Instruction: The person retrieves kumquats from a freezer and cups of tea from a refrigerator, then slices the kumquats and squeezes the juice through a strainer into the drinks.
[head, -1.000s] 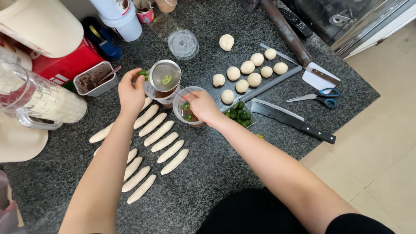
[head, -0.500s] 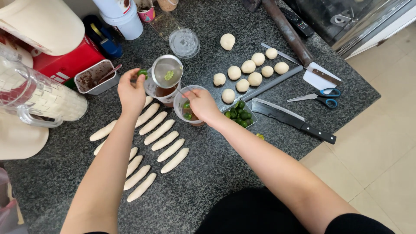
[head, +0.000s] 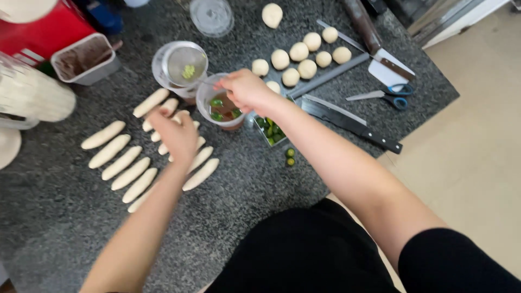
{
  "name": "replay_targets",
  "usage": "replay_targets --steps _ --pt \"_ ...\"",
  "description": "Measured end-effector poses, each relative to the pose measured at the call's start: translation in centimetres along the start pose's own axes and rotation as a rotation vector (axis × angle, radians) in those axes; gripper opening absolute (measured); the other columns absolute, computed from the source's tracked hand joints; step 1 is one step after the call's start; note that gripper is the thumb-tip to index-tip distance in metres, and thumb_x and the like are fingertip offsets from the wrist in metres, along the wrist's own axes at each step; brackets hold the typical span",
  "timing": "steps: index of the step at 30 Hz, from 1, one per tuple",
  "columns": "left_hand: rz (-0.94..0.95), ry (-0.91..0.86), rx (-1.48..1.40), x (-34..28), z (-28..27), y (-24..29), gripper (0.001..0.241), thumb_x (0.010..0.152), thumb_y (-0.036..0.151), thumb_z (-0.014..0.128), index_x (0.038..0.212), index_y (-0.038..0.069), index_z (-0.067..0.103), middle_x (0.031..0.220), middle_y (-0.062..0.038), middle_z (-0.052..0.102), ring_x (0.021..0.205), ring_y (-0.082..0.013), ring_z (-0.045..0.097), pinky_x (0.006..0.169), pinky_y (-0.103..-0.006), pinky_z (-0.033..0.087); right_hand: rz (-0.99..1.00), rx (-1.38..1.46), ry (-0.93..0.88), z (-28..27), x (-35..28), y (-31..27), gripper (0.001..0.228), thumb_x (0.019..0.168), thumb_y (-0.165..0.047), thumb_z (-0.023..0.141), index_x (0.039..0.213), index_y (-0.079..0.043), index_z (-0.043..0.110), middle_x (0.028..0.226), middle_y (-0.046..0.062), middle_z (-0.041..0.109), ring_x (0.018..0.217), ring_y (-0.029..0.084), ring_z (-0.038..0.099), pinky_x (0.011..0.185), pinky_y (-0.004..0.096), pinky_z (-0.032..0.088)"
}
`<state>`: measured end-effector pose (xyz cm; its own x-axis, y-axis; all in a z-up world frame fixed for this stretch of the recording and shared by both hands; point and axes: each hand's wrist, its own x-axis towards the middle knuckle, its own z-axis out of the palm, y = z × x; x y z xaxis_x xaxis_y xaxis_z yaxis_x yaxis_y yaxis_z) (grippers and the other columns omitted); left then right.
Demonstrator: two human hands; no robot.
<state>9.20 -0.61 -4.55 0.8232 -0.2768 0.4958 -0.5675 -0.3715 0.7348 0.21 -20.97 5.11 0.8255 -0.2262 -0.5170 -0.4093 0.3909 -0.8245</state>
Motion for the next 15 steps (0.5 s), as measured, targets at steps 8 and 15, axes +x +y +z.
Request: replay_targets --steps 8,15 --pt "-0.169 -0.738 -0.163 -15.9 2.0 7.9 0.027 0.085 0.019 0.074 0.106 0.007 0.063 0.103 -0.011 0.066 0.098 -0.0289 0.068 0.090 -0.0413 0.055 -0.013 -0.067 0.013 0.6 -0.7 -0.2 0.030 0.104 -0.025 0.050 0.113 -0.005 0.070 0.053 -0.007 0.035 0.040 0.006 0.024 0.038 0.029 0.015" --pt "-0.120 -1.000 0.067 -17.0 5.1 11.6 0.053 0.078 0.042 0.083 0.113 0.008 0.063 0.114 -0.012 0.060 0.103 -0.0333 0.066 0.081 -0.0459 0.056 -0.013 -0.036 0.019 1.0 -1.8 1.4 0.032 0.106 -0.026 0.050 0.116 -0.003 0.069 0.056 -0.007 0.038 0.042 0.006 0.023 0.040 0.028 0.016"
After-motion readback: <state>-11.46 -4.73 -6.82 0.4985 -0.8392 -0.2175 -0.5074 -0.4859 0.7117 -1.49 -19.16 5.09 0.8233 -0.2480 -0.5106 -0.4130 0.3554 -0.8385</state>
